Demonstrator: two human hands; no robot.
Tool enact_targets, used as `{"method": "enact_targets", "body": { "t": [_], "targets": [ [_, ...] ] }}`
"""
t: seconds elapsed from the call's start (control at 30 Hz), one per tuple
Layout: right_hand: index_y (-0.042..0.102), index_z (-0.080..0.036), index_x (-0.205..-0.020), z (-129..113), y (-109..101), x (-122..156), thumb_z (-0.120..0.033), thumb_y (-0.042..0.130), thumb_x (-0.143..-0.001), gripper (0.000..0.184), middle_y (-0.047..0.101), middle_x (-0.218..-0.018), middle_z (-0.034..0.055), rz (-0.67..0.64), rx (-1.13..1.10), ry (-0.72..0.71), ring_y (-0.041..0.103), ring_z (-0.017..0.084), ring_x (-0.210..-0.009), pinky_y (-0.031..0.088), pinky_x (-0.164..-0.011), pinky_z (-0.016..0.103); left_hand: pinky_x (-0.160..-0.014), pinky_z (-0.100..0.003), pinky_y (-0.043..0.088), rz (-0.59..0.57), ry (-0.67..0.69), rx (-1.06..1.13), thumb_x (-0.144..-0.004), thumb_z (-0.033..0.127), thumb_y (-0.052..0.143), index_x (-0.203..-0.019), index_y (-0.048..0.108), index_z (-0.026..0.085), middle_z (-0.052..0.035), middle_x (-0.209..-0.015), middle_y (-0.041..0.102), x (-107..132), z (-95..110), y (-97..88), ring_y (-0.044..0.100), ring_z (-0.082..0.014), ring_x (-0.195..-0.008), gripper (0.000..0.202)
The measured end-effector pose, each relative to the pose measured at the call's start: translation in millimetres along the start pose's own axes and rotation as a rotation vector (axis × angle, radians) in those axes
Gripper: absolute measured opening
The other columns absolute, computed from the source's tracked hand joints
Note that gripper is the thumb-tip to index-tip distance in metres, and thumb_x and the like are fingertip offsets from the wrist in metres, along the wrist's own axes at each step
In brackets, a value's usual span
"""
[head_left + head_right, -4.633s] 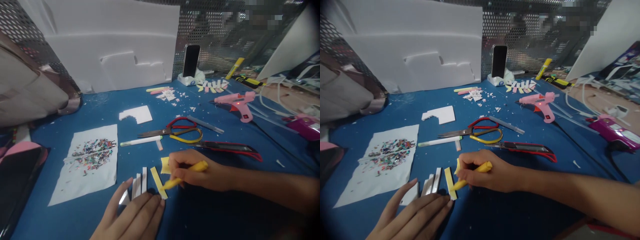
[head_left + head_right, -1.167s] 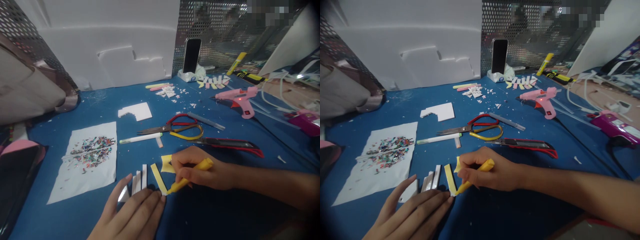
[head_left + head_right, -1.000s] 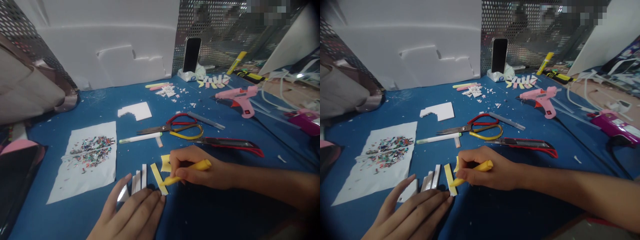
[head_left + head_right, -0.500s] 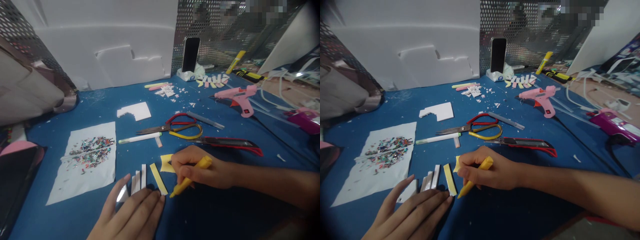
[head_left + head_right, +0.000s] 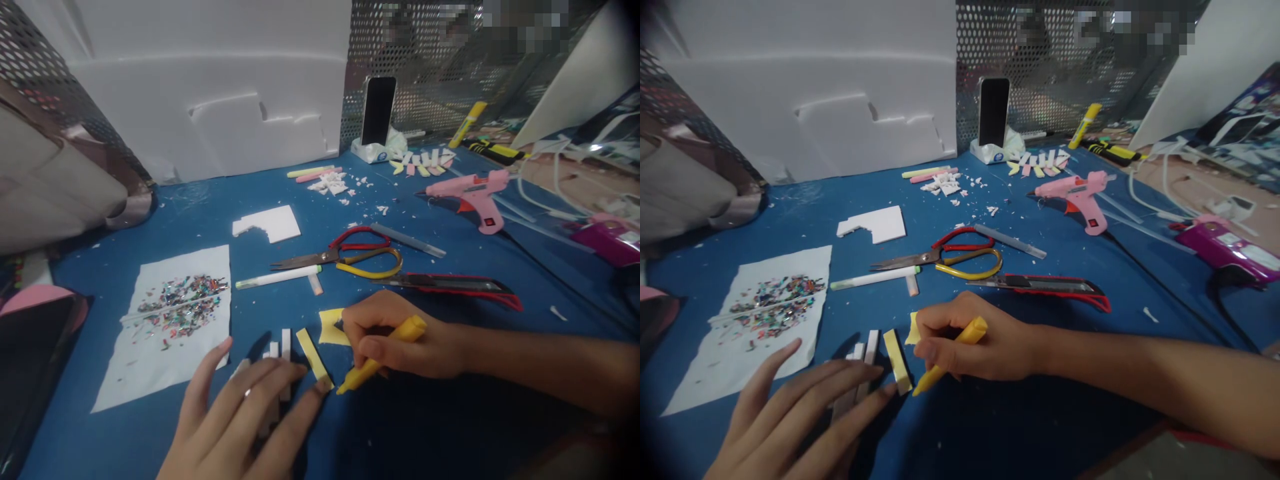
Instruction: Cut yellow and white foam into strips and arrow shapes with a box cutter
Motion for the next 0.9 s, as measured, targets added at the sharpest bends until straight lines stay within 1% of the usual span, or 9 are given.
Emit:
{"method": "enact_targets", "body": {
  "t": [0.13,0.23,0.3,0.47,0.63,0.77,0.83,0.9],
  "targets": [
    [0.054,-0.013,-0.074,2.6,1.8,0.3,-0.039,0.047,-0.094,0.033,0.054,-0.055,-0.0026,-0.013,0.020,0.007,0.049,0.006,-0.045,0.035,-0.045,0.015,-0.117,-0.049,0.013,-0.130,-0.037,-0.012,-0.085,0.011,0.045,-0.132,0.046,0.016,-0.0050,-0.134,0.056,-1.3,-5.9,1.3,0.044,-0.0203,-0.125,0.048],
    [0.053,-0.014,-0.074,2.3,2.5,-0.3,-0.038,0.048,-0.093,0.032,0.054,-0.055,-0.0027,-0.019,0.019,0.026,0.049,0.006,-0.045,0.035,-0.045,0.015,-0.117,-0.046,0.012,-0.201,-0.073,-0.015,-0.084,0.013,0.044,-0.140,0.033,0.011,-0.0067,-0.142,0.047,-1.0,-7.0,2.7,0.036,-0.0205,-0.132,0.057],
    [0.053,-0.014,-0.073,1.6,2.5,-0.7,-0.039,0.048,-0.093,0.032,0.055,-0.055,-0.0024,-0.018,0.016,0.037,0.049,0.006,-0.045,0.035,-0.044,0.015,-0.118,-0.044,0.011,-0.238,-0.100,-0.016,-0.086,0.015,0.042,-0.143,0.029,0.010,-0.0060,-0.144,0.044,-0.9,-7.2,4.0,0.034,-0.0191,-0.134,0.059],
    [0.053,-0.014,-0.073,-0.3,2.4,-1.4,-0.039,0.048,-0.093,0.033,0.054,-0.054,-0.0021,0.000,0.024,0.032,0.048,0.005,-0.045,0.035,-0.044,0.015,-0.118,-0.041,0.009,-0.252,-0.127,0.012,-0.088,0.016,0.040,-0.143,0.027,0.012,-0.0041,-0.141,0.048,-1.5,-7.8,5.3,0.035,-0.0160,-0.133,0.058],
    [0.053,-0.013,-0.072,-0.2,1.4,-1.5,-0.040,0.048,-0.093,0.034,0.055,-0.055,-0.0015,0.015,-0.004,0.033,0.049,0.005,-0.045,0.035,-0.043,0.014,-0.118,-0.044,0.010,-0.234,-0.111,0.030,-0.087,0.014,0.041,-0.143,0.027,0.011,-0.0062,-0.138,0.050,-0.6,-7.6,5.2,0.037,-0.0166,-0.131,0.058],
    [0.054,-0.013,-0.070,0.1,1.1,-0.6,-0.037,0.049,-0.092,0.033,0.055,-0.054,-0.0012,0.021,-0.005,0.016,0.050,0.005,-0.045,0.035,-0.044,0.014,-0.118,-0.043,0.010,-0.246,-0.159,0.005,-0.088,0.017,0.040,-0.144,0.026,0.012,-0.0053,-0.143,0.046,0.4,-9.1,6.4,0.035,-0.0176,-0.133,0.058],
    [0.055,-0.013,-0.071,0.7,1.6,-0.2,-0.035,0.049,-0.092,0.031,0.055,-0.053,-0.0013,0.014,0.005,0.015,0.050,0.005,-0.045,0.035,-0.044,0.014,-0.118,-0.042,0.010,-0.261,-0.168,0.000,-0.088,0.018,0.040,-0.144,0.027,0.011,-0.0056,-0.142,0.047,0.6,-9.5,7.4,0.036,-0.0177,-0.133,0.057],
    [0.055,-0.013,-0.073,1.1,2.1,0.1,-0.035,0.049,-0.092,0.031,0.055,-0.053,-0.0017,0.010,0.019,0.012,0.049,0.005,-0.045,0.034,-0.044,0.014,-0.118,-0.043,0.010,-0.247,-0.159,0.011,-0.088,0.017,0.041,-0.143,0.027,0.011,-0.0059,-0.140,0.049,0.6,-9.2,7.5,0.038,-0.0175,-0.131,0.058]
  ]
}}
Point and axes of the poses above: each hand's wrist, its own x-axis away from the middle knuckle, its own y-axis out of the palm, z = x × y, the point moved 4 cm from there along -x, towards the middle knuckle
